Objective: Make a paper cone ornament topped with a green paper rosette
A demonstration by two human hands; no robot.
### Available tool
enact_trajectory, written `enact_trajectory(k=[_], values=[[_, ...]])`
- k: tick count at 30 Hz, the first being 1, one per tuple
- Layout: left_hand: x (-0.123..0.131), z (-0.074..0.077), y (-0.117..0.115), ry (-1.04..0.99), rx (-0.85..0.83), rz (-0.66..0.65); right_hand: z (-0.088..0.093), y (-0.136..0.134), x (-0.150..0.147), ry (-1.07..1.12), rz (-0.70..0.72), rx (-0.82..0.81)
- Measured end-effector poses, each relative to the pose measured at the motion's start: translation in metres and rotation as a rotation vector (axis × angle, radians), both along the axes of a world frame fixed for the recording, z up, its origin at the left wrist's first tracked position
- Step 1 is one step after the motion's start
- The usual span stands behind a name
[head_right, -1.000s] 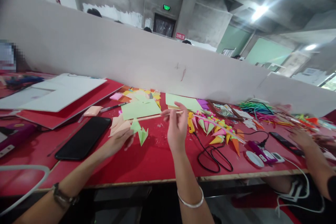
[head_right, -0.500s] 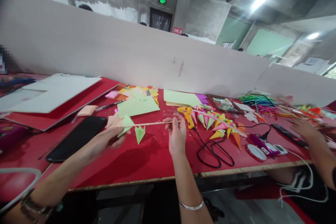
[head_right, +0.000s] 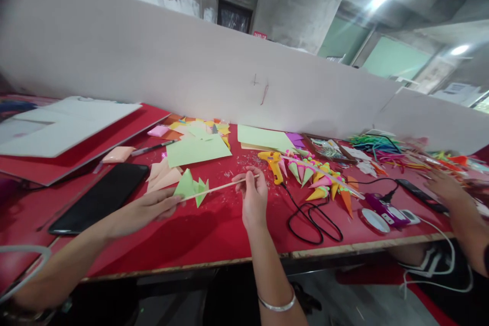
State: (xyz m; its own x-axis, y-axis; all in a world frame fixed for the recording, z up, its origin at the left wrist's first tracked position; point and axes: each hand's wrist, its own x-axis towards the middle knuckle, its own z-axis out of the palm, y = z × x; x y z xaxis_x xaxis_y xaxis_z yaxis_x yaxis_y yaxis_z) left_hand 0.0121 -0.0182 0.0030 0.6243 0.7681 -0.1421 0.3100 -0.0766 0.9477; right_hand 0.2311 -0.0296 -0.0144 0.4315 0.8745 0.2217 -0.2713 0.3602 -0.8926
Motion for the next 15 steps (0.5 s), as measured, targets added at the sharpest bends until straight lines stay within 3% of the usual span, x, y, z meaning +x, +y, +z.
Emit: enact_trajectory(k=[3, 8, 11, 13, 15], values=[[-0.0034, -0.0033, 0.0009, 0.0, 0.014, -0.07, 0.0002, -0.0007, -0.0028, -0.025, 0.013, -0.011], [-0.0035, -0.0081, 0.0016, 0.044, 0.021, 0.001, -0.003, 0.001, -0.0042, -0.071, 0.007, -0.004], [-0.0025, -0.0094, 0.0014, 0.071, 0.048, -0.022, -0.0062, 0.0038, -0.0026, -0.116, 0.009, -0.017], [-0.0027, -0.0097, 0.0008, 0.067, 0.062, -0.031, -0.0074, 0.0045, -0.0012, -0.21, -0.014, -0.033], [-0.0032, -0.0102, 0.0002, 0.058, 0.097, -0.018, -0.0068, 0.0029, -0.0011, -0.445, -0.108, -0.04]])
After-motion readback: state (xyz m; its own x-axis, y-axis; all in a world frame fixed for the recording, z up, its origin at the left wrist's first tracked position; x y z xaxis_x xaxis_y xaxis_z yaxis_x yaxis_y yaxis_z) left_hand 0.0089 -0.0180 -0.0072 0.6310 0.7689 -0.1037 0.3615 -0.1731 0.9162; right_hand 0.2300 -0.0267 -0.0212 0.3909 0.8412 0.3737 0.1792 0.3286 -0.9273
